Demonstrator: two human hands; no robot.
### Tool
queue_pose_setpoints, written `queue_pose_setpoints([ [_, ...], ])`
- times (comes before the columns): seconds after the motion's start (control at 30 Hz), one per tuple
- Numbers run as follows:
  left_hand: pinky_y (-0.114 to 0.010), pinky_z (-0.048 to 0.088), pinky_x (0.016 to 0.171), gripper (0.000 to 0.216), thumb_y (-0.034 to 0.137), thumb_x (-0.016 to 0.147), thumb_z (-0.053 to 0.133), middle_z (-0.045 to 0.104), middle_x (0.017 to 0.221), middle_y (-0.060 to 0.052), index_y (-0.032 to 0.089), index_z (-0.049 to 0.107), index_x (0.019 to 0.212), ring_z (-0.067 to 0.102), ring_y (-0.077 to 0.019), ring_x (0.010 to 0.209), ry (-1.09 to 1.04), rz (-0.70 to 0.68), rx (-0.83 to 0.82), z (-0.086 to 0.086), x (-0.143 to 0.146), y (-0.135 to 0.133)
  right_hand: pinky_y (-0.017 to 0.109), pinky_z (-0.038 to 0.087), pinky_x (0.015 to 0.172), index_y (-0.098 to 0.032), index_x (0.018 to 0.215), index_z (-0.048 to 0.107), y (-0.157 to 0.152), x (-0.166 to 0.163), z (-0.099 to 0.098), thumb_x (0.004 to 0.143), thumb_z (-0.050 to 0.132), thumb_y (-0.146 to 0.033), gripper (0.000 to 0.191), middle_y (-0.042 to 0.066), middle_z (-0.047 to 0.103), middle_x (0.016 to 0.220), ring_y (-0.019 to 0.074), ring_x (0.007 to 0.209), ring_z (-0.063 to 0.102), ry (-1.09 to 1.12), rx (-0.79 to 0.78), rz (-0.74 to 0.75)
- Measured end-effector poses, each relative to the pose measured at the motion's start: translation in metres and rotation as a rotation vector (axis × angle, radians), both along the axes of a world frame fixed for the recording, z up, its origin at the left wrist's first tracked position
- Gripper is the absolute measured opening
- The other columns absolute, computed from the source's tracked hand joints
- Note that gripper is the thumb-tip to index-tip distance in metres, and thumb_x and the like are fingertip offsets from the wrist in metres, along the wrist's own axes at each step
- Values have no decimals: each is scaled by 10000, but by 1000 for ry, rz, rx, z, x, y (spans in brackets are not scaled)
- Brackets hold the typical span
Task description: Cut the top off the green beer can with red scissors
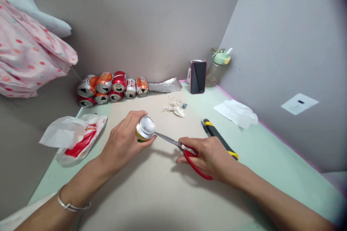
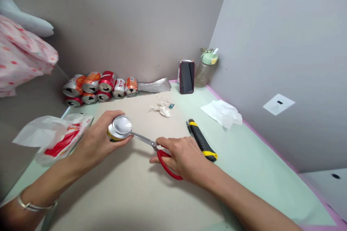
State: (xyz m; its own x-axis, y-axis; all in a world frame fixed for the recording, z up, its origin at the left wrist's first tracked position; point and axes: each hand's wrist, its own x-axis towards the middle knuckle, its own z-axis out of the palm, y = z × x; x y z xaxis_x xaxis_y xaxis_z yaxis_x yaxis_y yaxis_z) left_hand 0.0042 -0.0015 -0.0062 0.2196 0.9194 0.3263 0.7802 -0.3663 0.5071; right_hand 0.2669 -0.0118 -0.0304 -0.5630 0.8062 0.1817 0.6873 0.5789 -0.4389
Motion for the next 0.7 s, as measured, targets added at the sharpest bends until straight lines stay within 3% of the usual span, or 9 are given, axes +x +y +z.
queue_pose_setpoints([
  [0.07, -334, 434, 857, 432, 334, 827, 691, 596, 1141, -28, 264, 470, 1191, 592, -240, 1026, 16, -1, 42, -1, 0, 0, 239, 265, 526, -224, 901, 654, 1, 0, -2, 931, 472, -699, 510, -23, 563, 612, 119, 501, 397, 3, 30, 4],
  [0.2, -299, 467, 773, 430, 386, 796, 731, 626, 1031, 18, 289, 488, 1137, 615, -211, 906, -149, 5, -273, 8, -1, 2, 222, 294, 543, -213, 966, 679, 5, 1, 2, 891, 481, -749, 576, -13, 580, 636, 121, 529, 415, 39, -6, 53],
  [0.3, -307, 470, 801, 427, 403, 787, 734, 630, 1037, 10, 276, 496, 1118, 609, -231, 966, -218, -48, -419, 16, -1, 4, 219, 301, 553, -211, 978, 684, 6, 0, 6, 858, 515, -765, 591, -8, 585, 658, 126, 554, 427, 45, -45, 74],
  [0.5, -327, 473, 818, 463, 401, 760, 740, 632, 1068, -5, 270, 499, 1133, 608, -261, 999, -215, -13, -383, 19, 3, 1, 223, 301, 563, -209, 956, 680, 5, 1, 11, 864, 557, -727, 540, -13, 561, 673, 122, 569, 397, 60, -103, 42],
  [0.7, -313, 483, 824, 465, 424, 751, 773, 625, 1024, -7, 257, 526, 1107, 611, -229, 947, -361, -118, -501, 20, -5, 7, 205, 298, 553, -221, 849, 630, 8, 7, 24, 843, 664, -641, 422, -63, 383, 652, 116, 614, 316, 111, -396, 85],
])
